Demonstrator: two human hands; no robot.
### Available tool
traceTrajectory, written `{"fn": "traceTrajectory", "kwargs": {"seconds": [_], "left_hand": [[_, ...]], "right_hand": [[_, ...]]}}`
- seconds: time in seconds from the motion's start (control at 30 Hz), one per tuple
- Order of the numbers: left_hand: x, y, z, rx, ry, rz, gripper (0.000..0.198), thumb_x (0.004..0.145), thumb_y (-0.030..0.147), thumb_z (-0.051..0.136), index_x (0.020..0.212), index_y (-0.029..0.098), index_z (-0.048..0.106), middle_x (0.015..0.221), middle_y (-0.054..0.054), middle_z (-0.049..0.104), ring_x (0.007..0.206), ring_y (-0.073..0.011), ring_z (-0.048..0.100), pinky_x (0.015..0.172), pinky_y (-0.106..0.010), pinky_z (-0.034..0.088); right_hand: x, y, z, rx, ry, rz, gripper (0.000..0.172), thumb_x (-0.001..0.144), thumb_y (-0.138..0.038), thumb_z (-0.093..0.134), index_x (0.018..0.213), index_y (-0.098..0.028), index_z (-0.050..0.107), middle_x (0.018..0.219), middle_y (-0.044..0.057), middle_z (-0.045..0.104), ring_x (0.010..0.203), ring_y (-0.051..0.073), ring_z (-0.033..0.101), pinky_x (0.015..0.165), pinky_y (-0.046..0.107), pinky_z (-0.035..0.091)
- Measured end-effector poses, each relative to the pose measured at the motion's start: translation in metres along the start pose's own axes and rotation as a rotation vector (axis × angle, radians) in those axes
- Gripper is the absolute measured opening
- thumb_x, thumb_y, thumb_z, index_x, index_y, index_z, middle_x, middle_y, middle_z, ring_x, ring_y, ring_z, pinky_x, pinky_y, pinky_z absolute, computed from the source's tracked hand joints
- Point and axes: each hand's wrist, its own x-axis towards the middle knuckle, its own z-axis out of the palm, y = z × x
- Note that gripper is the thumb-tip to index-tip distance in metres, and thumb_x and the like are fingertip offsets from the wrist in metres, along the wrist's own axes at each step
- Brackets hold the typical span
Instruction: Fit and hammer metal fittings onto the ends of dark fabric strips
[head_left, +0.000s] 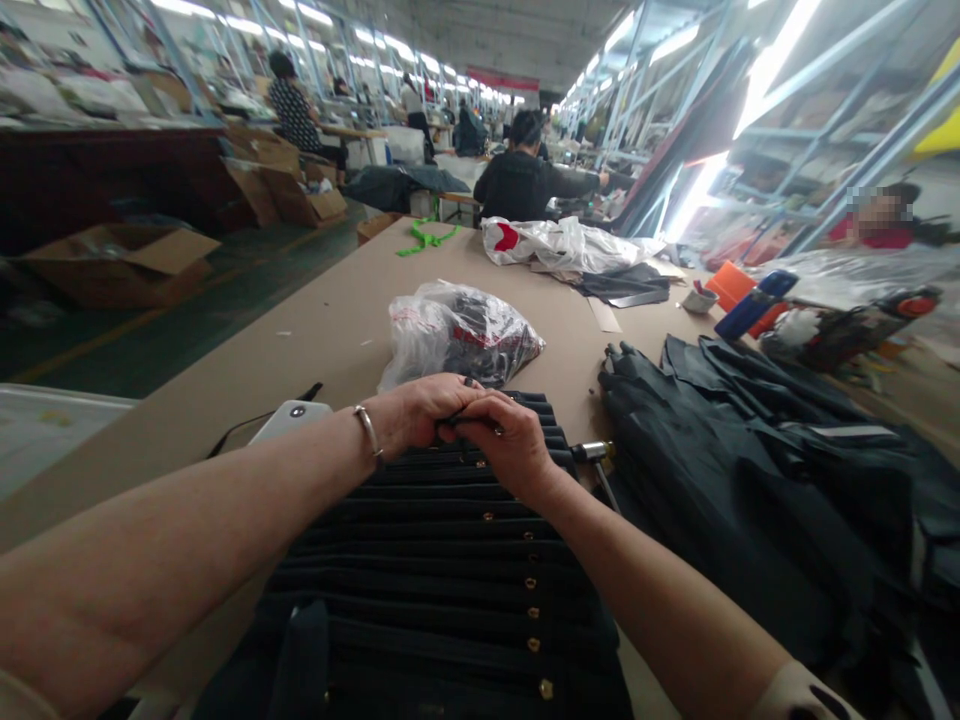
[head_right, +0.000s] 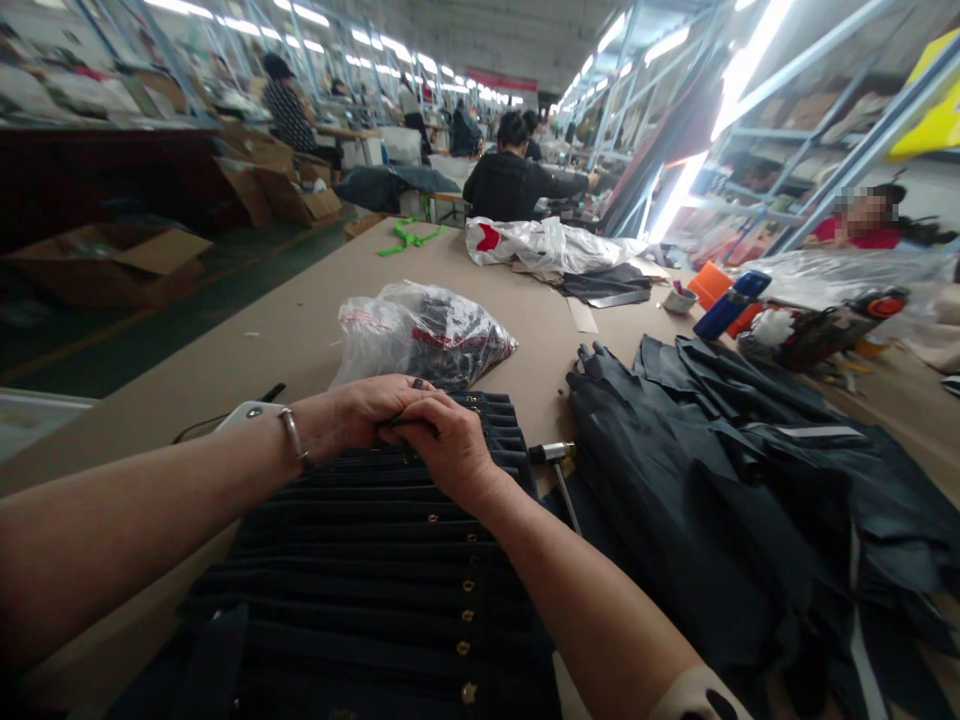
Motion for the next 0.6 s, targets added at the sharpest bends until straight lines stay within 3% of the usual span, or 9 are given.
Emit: {"fn": "traceTrajectory", "kwargs": {"seconds": [0.17,0.3,0.4,0.6], "left_hand": [[-0.003,0.003,0.000,0.022,-0.009,-0.043,0.028,0.064,0.039,0.066,0.066,0.017,0.049,0.054,0.004,0.047,0.038,-0.0049,0.040,0.032,-0.017,0.017],[-0.007,0.008,0.008,0.105,0.027,-0.067,0.024,0.070,0.038,0.063,0.076,0.019,0.050,0.058,0.005,0.047,0.038,-0.0053,0.043,0.030,-0.016,0.019],[-0.006,0.011,0.016,0.131,-0.017,-0.098,0.022,0.074,0.037,0.059,0.082,0.018,0.052,0.061,0.005,0.048,0.038,-0.0052,0.044,0.030,-0.016,0.021],[0.001,0.015,0.024,0.161,-0.140,-0.131,0.028,0.073,0.044,0.059,0.078,0.018,0.049,0.064,0.005,0.049,0.039,-0.0055,0.045,0.031,-0.017,0.022]], "right_hand": [[0.001,-0.002,-0.023,0.148,-0.023,0.195,0.008,0.081,-0.026,0.055,0.082,-0.020,0.050,0.085,0.000,0.060,0.073,0.012,0.059,0.065,0.025,0.048],[0.005,0.008,-0.056,-0.139,-0.133,0.357,0.005,0.081,-0.023,0.053,0.080,-0.020,0.049,0.061,-0.006,0.056,0.047,0.008,0.052,0.051,0.020,0.041],[0.004,0.015,-0.069,-0.476,-0.222,0.293,0.008,0.077,-0.021,0.059,0.071,-0.018,0.056,0.058,-0.005,0.055,0.052,0.008,0.050,0.055,0.020,0.038],[-0.008,0.025,-0.070,-0.804,-0.349,0.118,0.012,0.085,-0.020,0.051,0.082,-0.019,0.063,0.085,0.004,0.062,0.076,0.014,0.057,0.068,0.023,0.039]]}}
